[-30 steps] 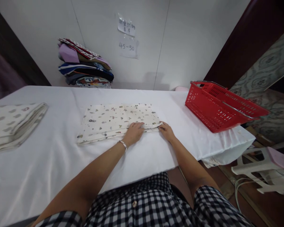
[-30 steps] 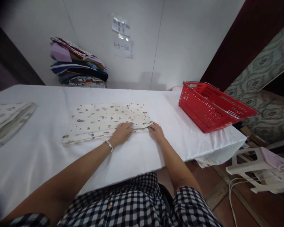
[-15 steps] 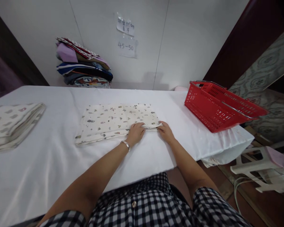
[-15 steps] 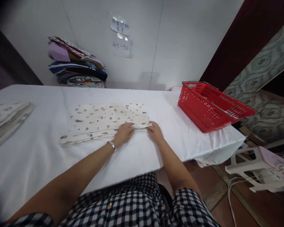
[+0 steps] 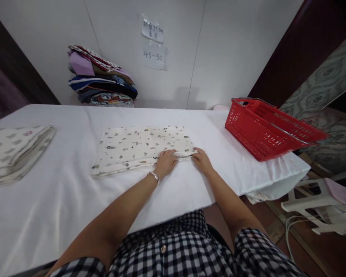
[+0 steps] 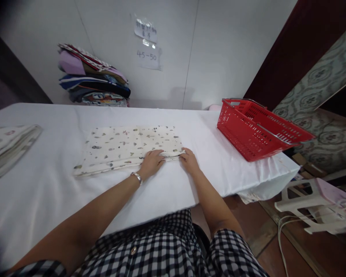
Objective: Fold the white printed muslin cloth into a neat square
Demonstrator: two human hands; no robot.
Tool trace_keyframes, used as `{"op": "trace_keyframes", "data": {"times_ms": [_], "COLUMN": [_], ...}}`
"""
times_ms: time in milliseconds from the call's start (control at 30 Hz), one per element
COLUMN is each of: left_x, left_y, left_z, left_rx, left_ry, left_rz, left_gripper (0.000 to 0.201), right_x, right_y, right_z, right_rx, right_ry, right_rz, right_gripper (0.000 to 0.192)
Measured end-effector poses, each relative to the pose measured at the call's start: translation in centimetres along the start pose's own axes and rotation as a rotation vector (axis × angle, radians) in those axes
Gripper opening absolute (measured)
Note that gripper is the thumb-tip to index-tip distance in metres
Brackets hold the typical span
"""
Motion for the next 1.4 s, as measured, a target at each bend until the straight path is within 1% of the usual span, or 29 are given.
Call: {"op": "trace_keyframes", "data": {"times_ms": [67, 167, 267, 467, 633, 700, 833, 1167, 1267, 1400], "left_x": [0.0, -0.1, -0.2, -0.3, -0.3, -0.4, -0.4, -0.5, -0.5, -0.3], "left_y": [0.1, 0.1, -0.1, -0.4, -0.4, -0.5, -0.6, -1.0, -1.1, -0.9], "left_z": [0.1, 0.1, -0.1, -0.2, -0.1, -0.1, -0.1, -0.3, -0.3, -0.2], "left_rx": [-0.002, -0.009, -0.001, 0.020, -0.011, -0.011, 0.017, 0.012, 0.020, 0.030], "left_ry": [-0.001, 0.005, 0.019, 0.028, 0.020, 0.018, 0.017, 0.043, 0.045, 0.036], "left_rz": [-0.005, -0.002, 0.013, 0.052, 0.063, 0.068, 0.087, 0.117, 0.126, 0.115], "left_gripper": [0.022, 0.026, 0.031, 0.029, 0.029, 0.029, 0.028, 0.029, 0.029, 0.029], "right_x": [0.0, 0.1, 0.1, 0.0, 0.4, 0.6, 0.9, 0.5, 0.4, 0.1], "right_y": [-0.1, -0.1, -0.4, -0.9, -0.2, 0.3, 0.9, -0.8, -1.0, -0.6], "right_z": [0.1, 0.2, 0.2, 0.2, 0.3, 0.5, 0.9, 1.0, 1.1, 1.1], "right_rx": [0.000, -0.008, 0.002, 0.030, 0.017, 0.024, 0.047, 0.065, 0.072, 0.057], "right_ry": [0.009, 0.004, 0.002, -0.036, -0.077, -0.075, -0.057, -0.084, -0.086, -0.060], "right_rz": [-0.002, -0.016, -0.009, 0.020, -0.005, -0.034, -0.071, 0.023, 0.029, 0.010], "right_gripper": [0.016, 0.013, 0.015, 0.020, 0.029, 0.033, 0.036, 0.043, 0.039, 0.030]}}
Point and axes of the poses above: each hand's wrist, its own x-axis away from the middle knuckle, its own z-axis out of the back of the hand, y = z × x, the point moved 9 cm from there along -x, towards the middle knuckle, and after that the axes turned 3 degrees about -x, right-handed, at the moved point
